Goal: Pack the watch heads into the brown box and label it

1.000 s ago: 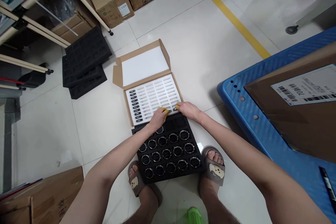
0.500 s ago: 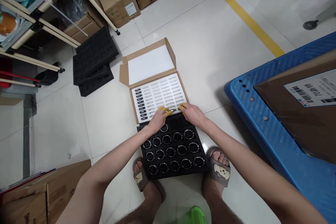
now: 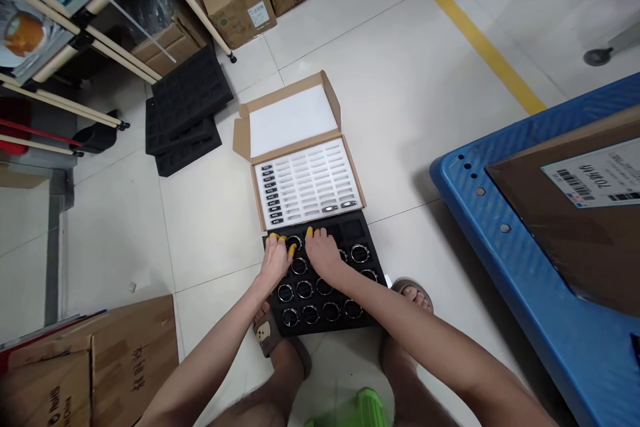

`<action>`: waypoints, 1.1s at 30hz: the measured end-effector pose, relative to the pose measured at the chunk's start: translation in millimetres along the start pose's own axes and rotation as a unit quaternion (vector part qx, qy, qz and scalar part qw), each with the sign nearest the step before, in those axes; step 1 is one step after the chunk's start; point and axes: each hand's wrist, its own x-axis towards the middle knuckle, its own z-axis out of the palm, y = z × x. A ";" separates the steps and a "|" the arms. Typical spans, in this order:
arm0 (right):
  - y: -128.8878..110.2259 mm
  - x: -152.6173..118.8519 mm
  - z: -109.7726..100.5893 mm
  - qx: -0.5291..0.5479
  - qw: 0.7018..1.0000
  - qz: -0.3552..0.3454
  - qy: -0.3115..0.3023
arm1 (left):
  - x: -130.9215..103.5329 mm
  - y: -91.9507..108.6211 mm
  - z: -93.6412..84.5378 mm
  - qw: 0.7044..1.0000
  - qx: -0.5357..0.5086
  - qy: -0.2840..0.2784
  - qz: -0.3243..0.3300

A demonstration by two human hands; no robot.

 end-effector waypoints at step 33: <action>193.5 66.1 -93.2 0.031 0.990 -0.123 0.061 | 168.8 77.5 -29.7 0.953 -0.177 -0.043 0.242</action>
